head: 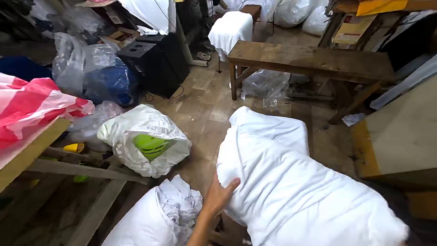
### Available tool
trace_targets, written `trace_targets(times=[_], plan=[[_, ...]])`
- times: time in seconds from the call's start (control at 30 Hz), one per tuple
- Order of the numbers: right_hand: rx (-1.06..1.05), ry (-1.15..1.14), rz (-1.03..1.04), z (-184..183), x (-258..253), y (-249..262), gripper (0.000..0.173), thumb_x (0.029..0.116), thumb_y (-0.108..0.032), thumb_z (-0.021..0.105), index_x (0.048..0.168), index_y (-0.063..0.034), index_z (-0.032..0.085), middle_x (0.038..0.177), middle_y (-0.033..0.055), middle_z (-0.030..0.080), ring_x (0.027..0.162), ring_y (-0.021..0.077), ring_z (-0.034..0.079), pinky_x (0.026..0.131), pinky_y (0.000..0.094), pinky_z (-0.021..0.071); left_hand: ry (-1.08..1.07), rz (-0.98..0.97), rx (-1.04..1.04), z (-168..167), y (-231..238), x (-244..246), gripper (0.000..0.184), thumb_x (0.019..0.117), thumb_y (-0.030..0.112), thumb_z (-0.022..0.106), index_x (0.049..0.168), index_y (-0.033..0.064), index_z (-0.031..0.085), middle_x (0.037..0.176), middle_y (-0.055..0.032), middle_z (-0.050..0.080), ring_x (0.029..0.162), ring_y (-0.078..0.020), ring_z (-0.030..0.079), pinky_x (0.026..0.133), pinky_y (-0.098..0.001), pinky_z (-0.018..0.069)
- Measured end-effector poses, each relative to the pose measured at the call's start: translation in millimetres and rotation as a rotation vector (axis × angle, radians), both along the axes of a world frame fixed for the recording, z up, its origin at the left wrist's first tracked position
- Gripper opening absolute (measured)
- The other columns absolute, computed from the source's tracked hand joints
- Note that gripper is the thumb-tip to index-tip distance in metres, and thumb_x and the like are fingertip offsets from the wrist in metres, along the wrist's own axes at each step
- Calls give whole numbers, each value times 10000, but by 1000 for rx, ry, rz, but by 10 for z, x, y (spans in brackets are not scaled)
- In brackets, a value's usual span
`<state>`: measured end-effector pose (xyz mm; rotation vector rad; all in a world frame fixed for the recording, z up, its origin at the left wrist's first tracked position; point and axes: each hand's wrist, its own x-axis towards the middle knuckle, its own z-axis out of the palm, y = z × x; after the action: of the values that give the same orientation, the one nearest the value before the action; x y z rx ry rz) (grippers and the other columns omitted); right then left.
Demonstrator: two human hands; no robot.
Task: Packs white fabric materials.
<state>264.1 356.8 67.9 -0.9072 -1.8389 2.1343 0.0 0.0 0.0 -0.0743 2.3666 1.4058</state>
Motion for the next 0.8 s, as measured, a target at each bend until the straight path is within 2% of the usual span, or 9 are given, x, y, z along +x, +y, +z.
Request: trace_targets(times=[0.03,0.07,0.13,0.23,0.3,0.43,0.53,0.7,0.8], plan=[[139,-78,65,61,-72,-48,445,1084,-320,425,1426,-40,378,1250,-37,607,1163,-20,579,1043,224,486,5,57,-16,19,76,45,1097,748,688,790,1541,62,362,1286,-135,666,1166,-207,669,1019,-477,559],[267,-137,89,127,-179,-95,562,1033,-235,543,1475,58,360,1329,69,592,1209,32,573,1070,250,479,25,128,-6,71,124,76,1042,715,671,827,1483,78,447,1198,-122,702,1095,-210,696,970,-491,580],[418,-165,113,322,-410,-237,703,887,-148,731,1442,106,384,1309,135,616,1178,65,618,1032,260,526,99,199,28,232,124,138,872,723,587,870,1376,106,551,1098,-87,730,1009,-206,719,900,-503,605],[564,-49,270,763,-754,-518,885,840,-124,756,1502,155,238,1410,194,535,1256,55,563,1077,236,478,219,171,-68,576,-45,209,682,786,576,830,1269,137,632,1080,-108,693,974,-268,692,818,-558,587],[585,32,337,1048,-1008,-802,879,843,-135,737,1515,129,236,1388,136,564,1227,15,577,1050,212,495,263,182,-80,676,-305,283,611,821,541,816,1272,164,647,1110,-128,654,978,-297,660,793,-565,566],[536,265,475,1330,-1599,-1463,691,794,-139,734,1425,-79,459,1193,-88,677,1082,-22,649,935,196,571,342,315,20,641,-1238,414,476,895,397,796,1280,156,656,1051,-68,742,917,-194,726,823,-494,613],[431,403,634,1466,-1918,-2156,667,793,-105,767,1410,-150,517,1174,-92,695,1060,22,676,891,230,608,421,571,53,722,-2197,692,437,893,327,805,1237,88,680,1036,-56,751,907,-157,733,834,-429,629],[89,471,857,984,-2100,-3467,622,871,-39,770,1427,-116,502,1159,48,698,998,168,707,825,362,644,607,940,-185,628,-3880,1704,543,911,294,790,1289,-46,602,1137,-106,717,1029,-109,703,949,-335,594],[223,248,1047,431,-2037,-3655,520,964,-136,667,1462,-162,522,1320,42,635,1099,168,676,905,394,610,380,1057,-537,134,-4528,2324,704,922,482,736,1343,-60,579,1232,-185,689,1153,-173,678,1045,-372,537]])
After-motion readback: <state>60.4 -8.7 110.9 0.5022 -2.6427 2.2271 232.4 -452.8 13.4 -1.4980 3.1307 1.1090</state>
